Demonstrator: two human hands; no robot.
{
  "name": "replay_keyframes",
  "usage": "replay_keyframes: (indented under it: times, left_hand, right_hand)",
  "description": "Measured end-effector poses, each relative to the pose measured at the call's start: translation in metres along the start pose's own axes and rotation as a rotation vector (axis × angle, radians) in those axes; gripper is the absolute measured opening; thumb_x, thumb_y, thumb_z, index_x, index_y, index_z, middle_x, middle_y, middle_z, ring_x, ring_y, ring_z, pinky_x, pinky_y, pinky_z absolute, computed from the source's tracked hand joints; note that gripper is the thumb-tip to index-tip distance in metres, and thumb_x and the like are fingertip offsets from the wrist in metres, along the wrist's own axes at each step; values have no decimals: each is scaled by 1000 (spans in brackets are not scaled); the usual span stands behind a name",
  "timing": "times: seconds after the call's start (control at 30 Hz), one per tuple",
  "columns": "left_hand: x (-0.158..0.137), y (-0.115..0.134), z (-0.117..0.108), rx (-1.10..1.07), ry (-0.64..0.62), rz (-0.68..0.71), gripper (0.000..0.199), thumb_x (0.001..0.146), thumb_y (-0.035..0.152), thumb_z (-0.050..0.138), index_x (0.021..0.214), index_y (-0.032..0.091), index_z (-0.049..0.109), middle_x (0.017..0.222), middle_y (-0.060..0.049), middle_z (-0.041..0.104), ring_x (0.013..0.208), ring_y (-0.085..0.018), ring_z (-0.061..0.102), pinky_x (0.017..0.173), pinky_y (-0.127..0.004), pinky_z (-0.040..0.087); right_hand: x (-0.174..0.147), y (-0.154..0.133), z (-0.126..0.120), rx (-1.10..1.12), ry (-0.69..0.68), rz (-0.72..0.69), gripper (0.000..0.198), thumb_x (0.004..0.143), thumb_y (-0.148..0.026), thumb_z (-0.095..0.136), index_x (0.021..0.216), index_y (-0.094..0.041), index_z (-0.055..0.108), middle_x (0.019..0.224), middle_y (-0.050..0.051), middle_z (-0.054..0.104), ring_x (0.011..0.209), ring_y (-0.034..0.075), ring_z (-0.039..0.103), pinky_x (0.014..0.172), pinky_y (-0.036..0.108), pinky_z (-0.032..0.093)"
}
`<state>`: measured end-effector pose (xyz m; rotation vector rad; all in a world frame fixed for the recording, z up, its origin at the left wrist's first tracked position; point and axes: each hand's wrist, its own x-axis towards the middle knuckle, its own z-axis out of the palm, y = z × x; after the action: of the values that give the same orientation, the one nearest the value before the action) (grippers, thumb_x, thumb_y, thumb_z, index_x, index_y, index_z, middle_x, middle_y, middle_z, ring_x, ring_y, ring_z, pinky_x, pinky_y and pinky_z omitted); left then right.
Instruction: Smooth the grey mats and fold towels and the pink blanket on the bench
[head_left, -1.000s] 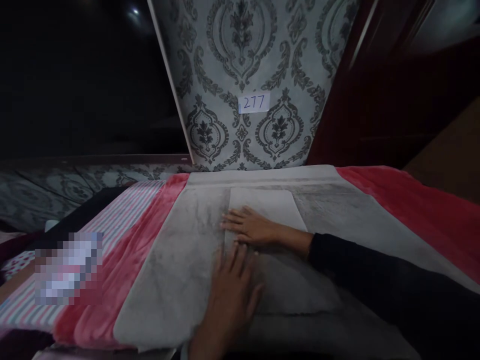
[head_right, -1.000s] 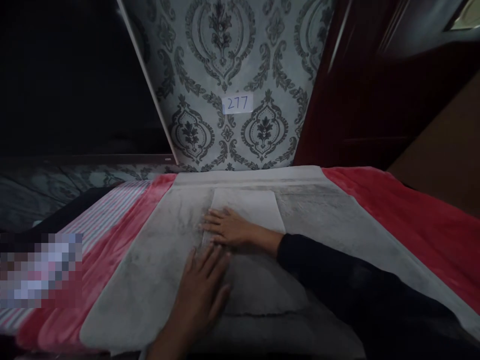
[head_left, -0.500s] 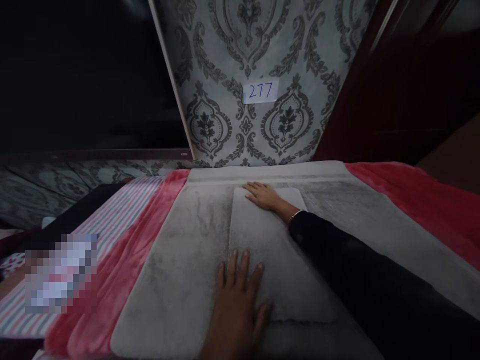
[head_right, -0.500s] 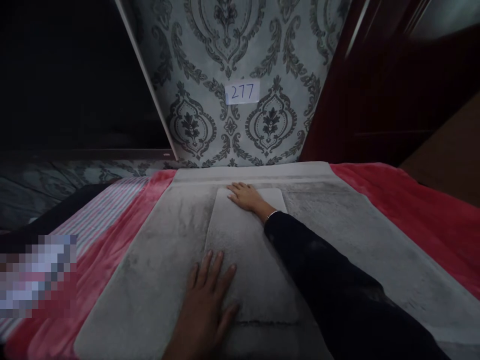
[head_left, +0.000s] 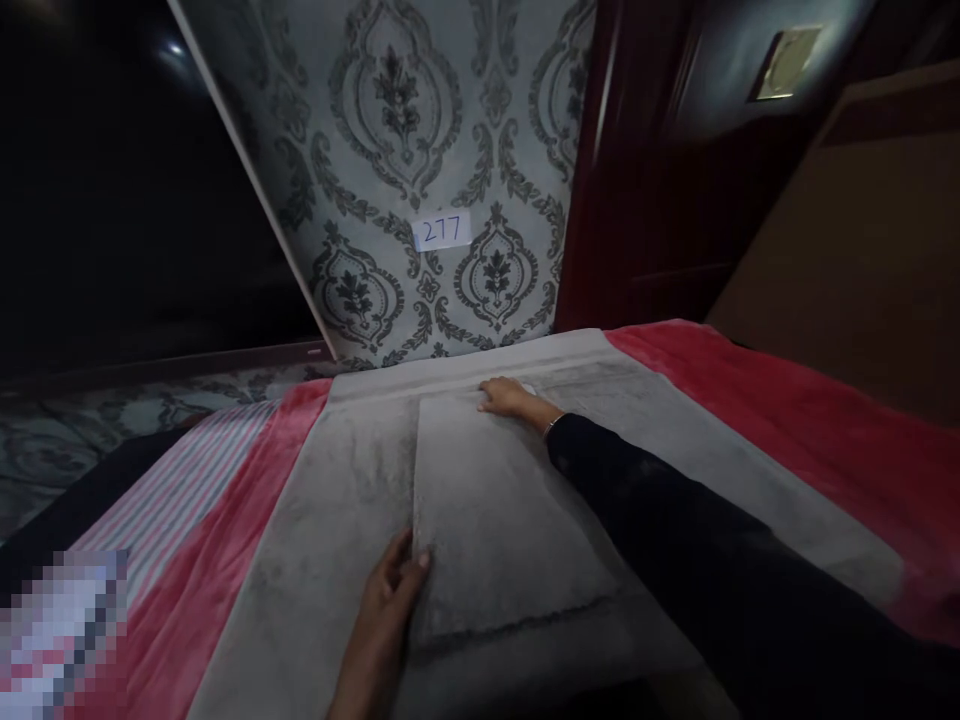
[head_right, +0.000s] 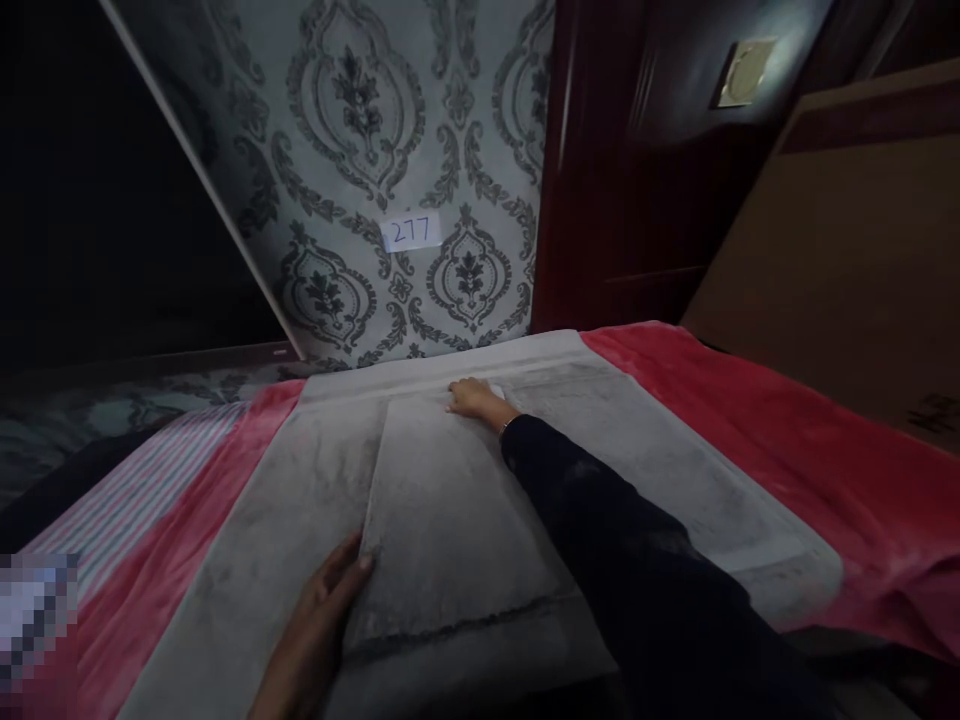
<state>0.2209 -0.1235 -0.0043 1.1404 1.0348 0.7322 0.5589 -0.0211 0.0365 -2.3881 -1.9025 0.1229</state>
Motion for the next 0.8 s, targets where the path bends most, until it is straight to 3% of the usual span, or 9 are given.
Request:
replay_keyframes:
  times: [0.13, 0.3, 0.4, 0.5, 0.57, 0.67, 0.73, 0.8]
  left_hand:
    - [-1, 2, 15, 114, -62, 109, 65, 69, 59, 78, 115, 14, 72, 114, -15, 76, 116, -34, 67, 101, -44, 53]
    - [-11, 23, 24, 261, -4, 243, 57, 70, 55, 76, 109, 14, 72, 117, -15, 75, 118, -33, 66, 106, -45, 49]
    - [-30, 42, 34, 231, -51, 312, 55, 75, 52, 73, 115, 15, 70, 117, -14, 75, 115, -30, 67, 103, -43, 51]
    - [-52, 62, 37, 132, -125, 326, 55, 80, 52, 70, 121, 16, 68, 115, -11, 75, 109, -28, 69, 95, -39, 56]
    - [-65, 74, 29, 80, -88, 285, 60, 76, 55, 73, 121, 16, 68, 111, -10, 76, 106, -29, 70, 90, -38, 58]
    - [-80, 86, -3, 23, 109, 211, 72, 67, 59, 80, 124, 17, 67, 106, -9, 77, 105, -32, 71, 85, -40, 60]
    - [-81, 86, -33, 10, 253, 194, 75, 64, 60, 82, 125, 18, 67, 103, -8, 77, 104, -33, 71, 83, -40, 61]
    - [-74, 75, -65, 30, 331, 176, 77, 62, 59, 83, 125, 18, 67, 97, -8, 77, 98, -33, 73, 79, -40, 61]
  right_hand:
    - [-4, -4, 1, 53, 72, 35, 29, 93, -35, 68, 116, -18, 71, 129, 14, 67, 123, 28, 60, 98, 33, 46]
    - [-25, -1, -4, 120, 215, 59, 28, 99, -31, 57, 122, -17, 66, 128, 15, 68, 121, 27, 61, 100, 34, 45]
    - [-35, 13, -19, 160, 330, 61, 33, 101, -30, 49, 128, -15, 60, 127, 16, 67, 117, 29, 61, 98, 38, 45]
    - [-35, 24, -47, 216, 505, 11, 31, 96, -34, 54, 119, -15, 62, 112, 15, 70, 106, 30, 63, 92, 40, 48]
    - [-29, 20, -73, 212, 569, -46, 32, 95, -38, 56, 115, -14, 62, 107, 14, 70, 104, 31, 63, 92, 42, 48]
    - [-13, -14, -107, 176, 578, -153, 39, 98, -43, 51, 121, -12, 60, 115, 13, 67, 113, 31, 59, 98, 46, 46]
    - [-1, -51, -112, 160, 523, -208, 43, 101, -44, 48, 127, -11, 58, 122, 13, 64, 119, 30, 57, 102, 46, 45]
    - [5, -91, -95, 141, 399, -214, 43, 102, -42, 48, 133, -13, 56, 130, 14, 63, 125, 31, 54, 105, 46, 44]
